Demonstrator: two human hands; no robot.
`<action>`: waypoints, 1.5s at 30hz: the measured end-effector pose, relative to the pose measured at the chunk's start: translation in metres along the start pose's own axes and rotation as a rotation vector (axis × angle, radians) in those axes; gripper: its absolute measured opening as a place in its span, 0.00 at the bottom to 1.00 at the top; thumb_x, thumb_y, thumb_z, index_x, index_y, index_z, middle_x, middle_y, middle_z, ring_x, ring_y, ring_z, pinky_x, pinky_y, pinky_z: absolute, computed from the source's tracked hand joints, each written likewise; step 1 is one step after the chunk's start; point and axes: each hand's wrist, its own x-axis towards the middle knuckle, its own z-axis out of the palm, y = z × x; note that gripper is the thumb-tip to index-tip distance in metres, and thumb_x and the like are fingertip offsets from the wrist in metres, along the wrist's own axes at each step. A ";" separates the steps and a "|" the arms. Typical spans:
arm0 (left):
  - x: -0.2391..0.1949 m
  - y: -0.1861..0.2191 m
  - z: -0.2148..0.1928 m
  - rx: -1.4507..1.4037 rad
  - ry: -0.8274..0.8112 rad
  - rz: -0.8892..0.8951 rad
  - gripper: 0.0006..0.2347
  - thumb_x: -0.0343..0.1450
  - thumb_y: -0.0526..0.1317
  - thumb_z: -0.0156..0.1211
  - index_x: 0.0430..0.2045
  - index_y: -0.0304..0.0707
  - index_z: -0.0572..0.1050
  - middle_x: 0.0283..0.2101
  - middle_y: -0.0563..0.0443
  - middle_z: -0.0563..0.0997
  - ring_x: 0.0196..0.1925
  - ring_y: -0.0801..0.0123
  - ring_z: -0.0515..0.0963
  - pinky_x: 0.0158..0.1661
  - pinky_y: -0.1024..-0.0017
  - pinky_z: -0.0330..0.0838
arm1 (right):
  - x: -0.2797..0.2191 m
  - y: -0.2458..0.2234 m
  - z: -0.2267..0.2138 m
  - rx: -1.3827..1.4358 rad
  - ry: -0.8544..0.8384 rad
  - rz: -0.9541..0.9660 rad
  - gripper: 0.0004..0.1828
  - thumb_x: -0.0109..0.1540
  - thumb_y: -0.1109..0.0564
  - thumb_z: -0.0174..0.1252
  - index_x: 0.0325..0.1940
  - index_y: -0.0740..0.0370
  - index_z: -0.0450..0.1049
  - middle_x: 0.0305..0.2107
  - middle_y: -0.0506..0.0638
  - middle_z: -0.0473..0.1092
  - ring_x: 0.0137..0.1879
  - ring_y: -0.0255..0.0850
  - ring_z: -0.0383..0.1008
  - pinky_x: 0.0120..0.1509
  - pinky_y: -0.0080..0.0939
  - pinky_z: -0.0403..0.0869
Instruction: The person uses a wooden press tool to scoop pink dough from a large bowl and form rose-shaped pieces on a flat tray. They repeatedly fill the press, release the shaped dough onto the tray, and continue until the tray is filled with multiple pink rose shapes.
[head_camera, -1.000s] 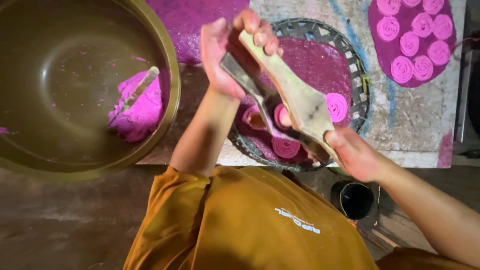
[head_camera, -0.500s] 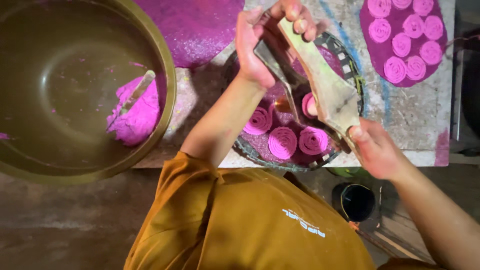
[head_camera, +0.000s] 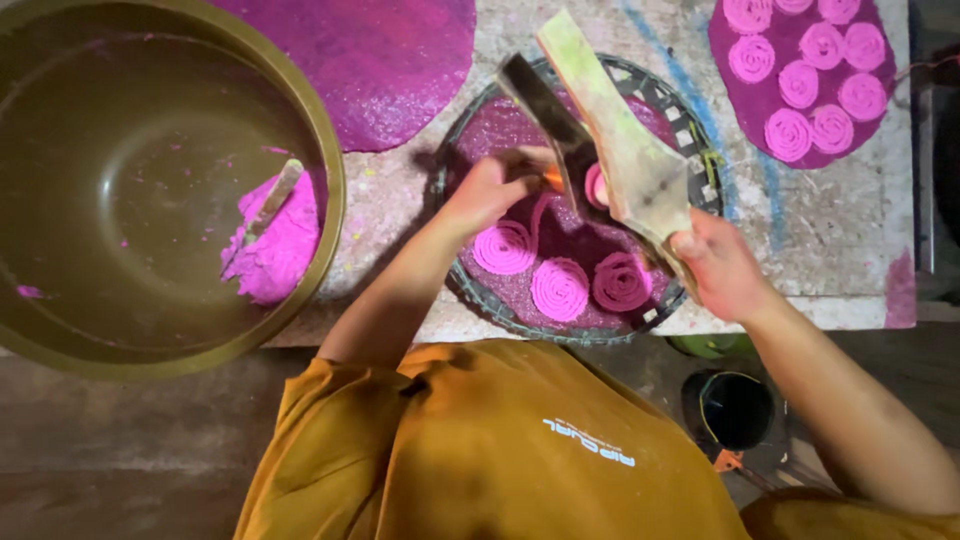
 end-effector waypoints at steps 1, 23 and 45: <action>-0.001 -0.002 0.000 0.075 0.050 -0.001 0.14 0.72 0.28 0.56 0.52 0.28 0.74 0.48 0.43 0.84 0.51 0.64 0.84 0.54 0.70 0.77 | 0.005 0.003 0.001 -0.015 0.018 0.050 0.44 0.66 0.24 0.46 0.59 0.69 0.71 0.38 0.50 0.74 0.42 0.34 0.71 0.47 0.37 0.69; -0.132 0.064 0.037 1.180 0.505 0.283 0.09 0.70 0.32 0.65 0.42 0.41 0.84 0.43 0.49 0.86 0.45 0.63 0.85 0.46 0.69 0.79 | -0.044 0.075 0.062 0.640 0.289 -0.206 0.53 0.62 0.19 0.54 0.72 0.63 0.58 0.51 0.56 0.69 0.54 0.47 0.73 0.58 0.51 0.72; -0.144 0.051 0.037 1.340 0.486 0.174 0.12 0.64 0.31 0.57 0.38 0.42 0.83 0.49 0.47 0.79 0.56 0.53 0.75 0.56 0.57 0.72 | -0.069 0.150 0.046 0.856 0.476 -0.285 0.43 0.66 0.24 0.54 0.74 0.53 0.60 0.63 0.51 0.63 0.66 0.53 0.67 0.70 0.63 0.68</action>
